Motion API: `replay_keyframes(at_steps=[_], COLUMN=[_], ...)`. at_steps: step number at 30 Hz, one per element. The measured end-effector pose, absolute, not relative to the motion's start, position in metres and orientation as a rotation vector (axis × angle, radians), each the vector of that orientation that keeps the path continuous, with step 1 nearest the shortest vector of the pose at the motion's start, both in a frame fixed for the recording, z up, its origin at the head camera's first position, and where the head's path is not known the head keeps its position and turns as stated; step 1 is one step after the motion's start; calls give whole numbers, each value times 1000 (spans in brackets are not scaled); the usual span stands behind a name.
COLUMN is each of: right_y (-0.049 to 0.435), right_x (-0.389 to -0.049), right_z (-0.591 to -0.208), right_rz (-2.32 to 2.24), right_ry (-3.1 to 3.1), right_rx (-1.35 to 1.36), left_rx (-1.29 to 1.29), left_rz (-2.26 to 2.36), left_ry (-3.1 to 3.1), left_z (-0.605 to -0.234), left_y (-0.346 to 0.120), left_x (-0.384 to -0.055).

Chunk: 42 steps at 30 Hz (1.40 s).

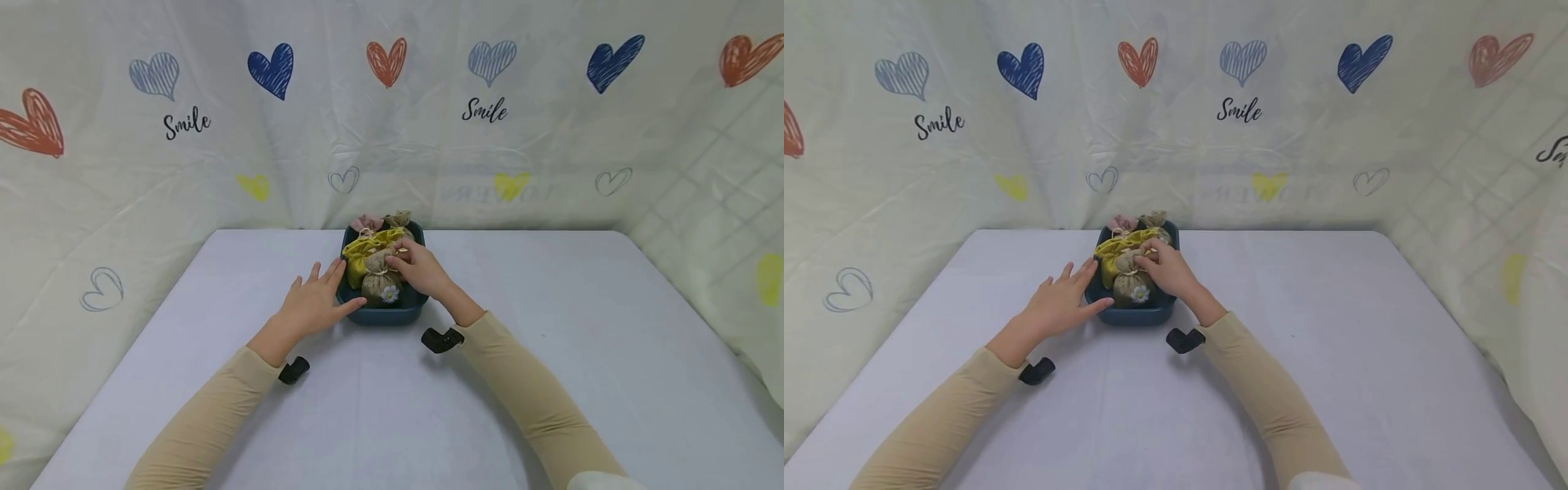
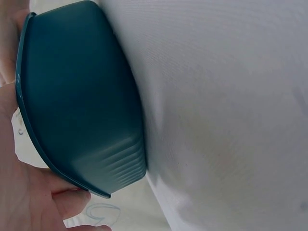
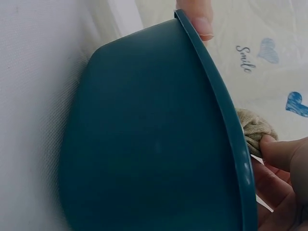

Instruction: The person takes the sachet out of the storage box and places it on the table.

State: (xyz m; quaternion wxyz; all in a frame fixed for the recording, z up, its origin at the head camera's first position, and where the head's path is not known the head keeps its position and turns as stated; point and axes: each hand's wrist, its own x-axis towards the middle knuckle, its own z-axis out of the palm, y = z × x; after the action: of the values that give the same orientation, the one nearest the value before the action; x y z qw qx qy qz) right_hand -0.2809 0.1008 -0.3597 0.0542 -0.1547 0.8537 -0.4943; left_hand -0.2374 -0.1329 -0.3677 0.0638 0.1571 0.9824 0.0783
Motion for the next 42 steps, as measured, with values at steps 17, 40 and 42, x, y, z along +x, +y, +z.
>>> replay_keyframes(at_steps=[17, 40, 42], right_y=[110, 120, 122], right_x=[-270, -266, -265], right_z=[-361, -343, -342], right_rz=[-1613, -1724, -1740], right_ry=[2656, 2655, 2648], right_rx=[-543, -570, -555], left_rx=[483, 489, 489], left_rz=[236, 240, 244], left_ry=[2978, 2984, 2982], left_z=[-370, -371, -371], left_y=[-132, -133, -132], left_x=[-237, -237, -237])
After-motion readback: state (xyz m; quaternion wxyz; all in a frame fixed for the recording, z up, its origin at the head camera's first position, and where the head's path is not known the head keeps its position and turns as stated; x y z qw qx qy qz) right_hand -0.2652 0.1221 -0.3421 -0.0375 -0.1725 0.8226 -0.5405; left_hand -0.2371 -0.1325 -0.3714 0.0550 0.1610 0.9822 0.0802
